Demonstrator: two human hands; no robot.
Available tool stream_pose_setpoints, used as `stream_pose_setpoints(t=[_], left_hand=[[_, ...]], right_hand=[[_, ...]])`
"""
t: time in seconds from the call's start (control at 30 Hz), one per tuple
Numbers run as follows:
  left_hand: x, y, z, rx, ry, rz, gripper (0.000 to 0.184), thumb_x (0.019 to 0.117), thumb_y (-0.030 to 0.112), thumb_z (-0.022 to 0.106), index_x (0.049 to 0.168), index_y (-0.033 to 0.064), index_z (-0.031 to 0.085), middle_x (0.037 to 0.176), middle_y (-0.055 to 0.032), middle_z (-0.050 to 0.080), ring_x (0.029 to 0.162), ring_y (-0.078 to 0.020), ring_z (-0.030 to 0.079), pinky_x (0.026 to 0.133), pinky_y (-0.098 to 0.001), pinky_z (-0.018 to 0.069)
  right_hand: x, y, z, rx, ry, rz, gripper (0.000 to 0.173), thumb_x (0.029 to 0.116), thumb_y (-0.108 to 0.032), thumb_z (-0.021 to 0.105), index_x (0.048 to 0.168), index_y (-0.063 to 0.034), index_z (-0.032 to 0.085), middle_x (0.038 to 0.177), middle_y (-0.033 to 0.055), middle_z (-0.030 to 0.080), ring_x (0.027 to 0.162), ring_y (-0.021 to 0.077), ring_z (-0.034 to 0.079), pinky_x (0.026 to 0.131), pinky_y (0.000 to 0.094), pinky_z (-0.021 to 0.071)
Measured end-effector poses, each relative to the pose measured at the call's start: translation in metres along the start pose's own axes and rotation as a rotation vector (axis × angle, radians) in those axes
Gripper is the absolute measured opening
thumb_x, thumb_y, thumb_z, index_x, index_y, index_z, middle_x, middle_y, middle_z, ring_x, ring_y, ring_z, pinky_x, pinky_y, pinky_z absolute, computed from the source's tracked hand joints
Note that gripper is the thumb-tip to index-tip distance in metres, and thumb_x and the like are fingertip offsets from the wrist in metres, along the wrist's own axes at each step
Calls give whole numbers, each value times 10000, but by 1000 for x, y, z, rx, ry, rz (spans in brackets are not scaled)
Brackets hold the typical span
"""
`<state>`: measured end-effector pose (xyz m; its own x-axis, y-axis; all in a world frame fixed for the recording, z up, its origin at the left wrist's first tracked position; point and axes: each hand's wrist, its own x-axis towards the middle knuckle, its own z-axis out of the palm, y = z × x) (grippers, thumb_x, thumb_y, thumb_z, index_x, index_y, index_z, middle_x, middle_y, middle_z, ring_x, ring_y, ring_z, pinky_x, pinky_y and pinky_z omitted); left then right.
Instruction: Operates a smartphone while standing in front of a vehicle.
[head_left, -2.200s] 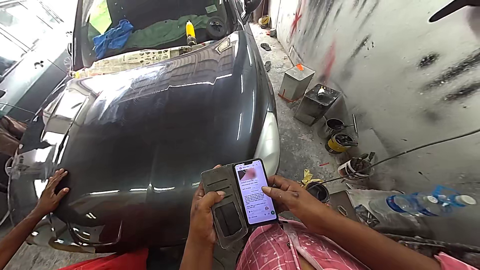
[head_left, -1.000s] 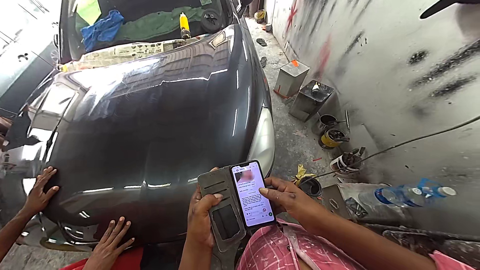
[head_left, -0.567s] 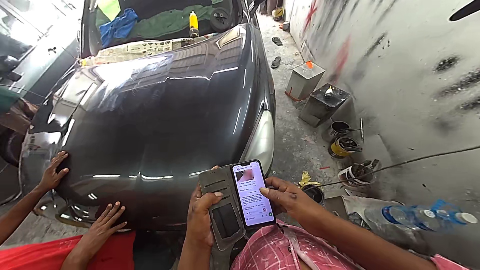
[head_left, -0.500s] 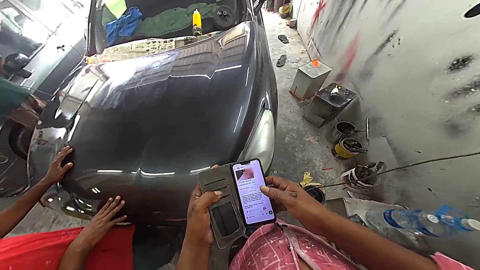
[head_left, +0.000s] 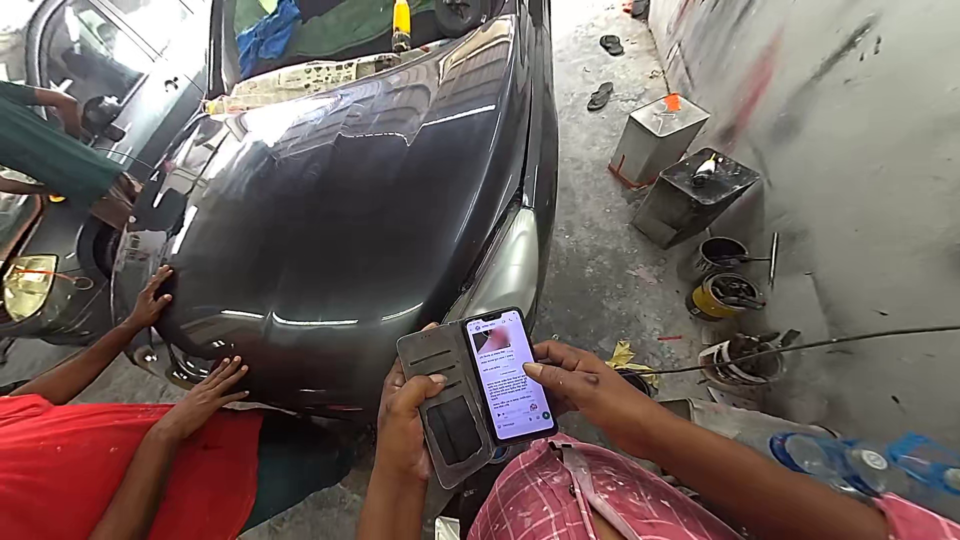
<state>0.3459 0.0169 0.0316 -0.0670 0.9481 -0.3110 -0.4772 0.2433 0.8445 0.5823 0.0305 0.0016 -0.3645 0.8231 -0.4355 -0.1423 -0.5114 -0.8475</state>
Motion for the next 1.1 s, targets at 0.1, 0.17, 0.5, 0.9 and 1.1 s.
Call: stream_pose_setpoints(t=[0.1, 0.17, 0.5, 0.9, 1.1], left_hand=[[-4, -2, 7, -9, 44, 13, 533, 844, -19, 535, 1366, 78, 580, 1049, -203, 725, 845, -238, 753, 715, -397, 645], [-5, 0, 6, -6, 35, 18, 555, 846, -18, 532, 1390, 87, 574, 1071, -209, 720, 863, -240, 751, 731, -402, 645], [2, 18, -13, -11, 4, 26, 558, 862, -23, 525, 1406, 92, 566, 1087, -220, 713, 880, -257, 748, 743, -407, 643], [10, 32, -39, -3, 7, -11, 545, 853, -9, 539, 1389, 86, 562, 1071, -215, 712, 868, -255, 745, 741, -414, 640], [9, 32, -43, -5, 15, 3, 568, 852, -4, 535, 1410, 99, 560, 1108, -221, 706, 894, -266, 741, 759, -422, 637]], right_hand=[[-2, 0, -3, 1, 1, -1, 225, 1076, -227, 520, 1221, -75, 601, 1007, 170, 735, 833, 247, 746, 742, 342, 625], [-1, -1, -2, 7, -4, -7, 225, 1076, -230, 520, 1213, -72, 602, 998, 173, 735, 823, 249, 745, 729, 342, 626], [6, -4, 19, 2, 11, -44, 239, 1069, -244, 538, 1214, -71, 615, 1003, 182, 735, 847, 259, 746, 758, 357, 627], [21, -4, 46, -4, 19, -10, 236, 1068, -218, 543, 1237, -65, 605, 1028, 191, 737, 862, 281, 753, 768, 381, 637], [26, -4, 47, -3, -11, -5, 227, 1047, -184, 572, 1234, -61, 604, 1044, 191, 735, 859, 279, 753, 759, 375, 637]])
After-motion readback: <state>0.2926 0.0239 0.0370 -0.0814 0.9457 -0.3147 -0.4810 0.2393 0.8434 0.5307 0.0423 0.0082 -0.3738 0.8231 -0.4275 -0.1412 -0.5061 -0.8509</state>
